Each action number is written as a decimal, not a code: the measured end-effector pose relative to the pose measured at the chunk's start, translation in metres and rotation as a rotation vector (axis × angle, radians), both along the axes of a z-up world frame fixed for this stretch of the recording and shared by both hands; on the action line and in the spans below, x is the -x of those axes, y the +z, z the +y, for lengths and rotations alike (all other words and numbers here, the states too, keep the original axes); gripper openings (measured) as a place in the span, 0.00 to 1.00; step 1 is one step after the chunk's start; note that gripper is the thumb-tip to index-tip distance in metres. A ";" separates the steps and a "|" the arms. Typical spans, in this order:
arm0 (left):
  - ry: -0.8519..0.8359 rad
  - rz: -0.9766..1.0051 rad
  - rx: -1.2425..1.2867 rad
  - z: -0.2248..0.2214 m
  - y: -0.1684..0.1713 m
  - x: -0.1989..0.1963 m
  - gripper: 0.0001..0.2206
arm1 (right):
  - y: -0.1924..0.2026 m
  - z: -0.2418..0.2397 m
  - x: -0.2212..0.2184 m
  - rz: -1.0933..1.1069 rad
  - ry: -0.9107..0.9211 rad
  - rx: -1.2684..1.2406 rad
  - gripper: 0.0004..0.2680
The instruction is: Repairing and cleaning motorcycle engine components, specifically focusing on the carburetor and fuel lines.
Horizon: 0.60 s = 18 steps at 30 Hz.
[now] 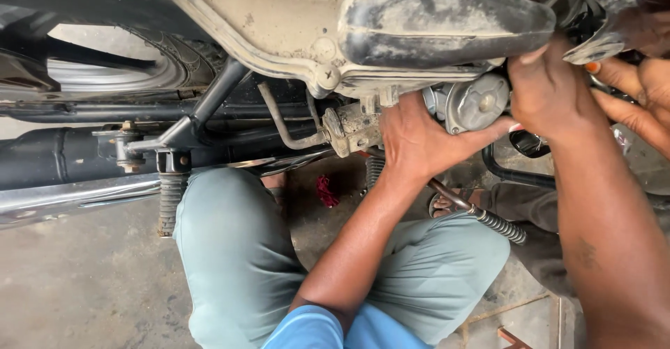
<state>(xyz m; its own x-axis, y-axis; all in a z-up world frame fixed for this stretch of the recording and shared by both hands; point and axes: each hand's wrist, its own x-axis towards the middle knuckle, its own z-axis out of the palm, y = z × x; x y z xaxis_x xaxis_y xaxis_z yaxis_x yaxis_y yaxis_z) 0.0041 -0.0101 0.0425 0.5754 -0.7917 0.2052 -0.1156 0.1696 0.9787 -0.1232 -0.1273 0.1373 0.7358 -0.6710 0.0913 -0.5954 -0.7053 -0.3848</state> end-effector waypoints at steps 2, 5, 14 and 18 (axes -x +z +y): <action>-0.039 0.047 0.031 -0.001 -0.009 0.005 0.47 | 0.007 0.007 -0.012 -0.061 0.121 -0.075 0.24; -0.069 -0.010 0.028 -0.004 -0.014 0.008 0.41 | 0.012 0.018 -0.020 -0.012 0.132 -0.025 0.26; -0.099 -0.027 0.046 -0.007 -0.022 0.007 0.42 | 0.017 0.015 -0.028 0.177 0.196 0.226 0.26; -0.239 0.012 -0.048 -0.010 -0.028 0.000 0.41 | 0.005 0.014 -0.015 0.256 0.044 0.150 0.26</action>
<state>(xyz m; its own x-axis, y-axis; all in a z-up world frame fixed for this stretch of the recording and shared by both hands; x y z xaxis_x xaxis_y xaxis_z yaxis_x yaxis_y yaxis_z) 0.0036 -0.0198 0.0148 0.3731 -0.9141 0.1586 -0.0661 0.1443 0.9873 -0.1081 -0.1137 0.1423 0.7759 -0.6308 -0.0051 -0.6271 -0.7703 -0.1155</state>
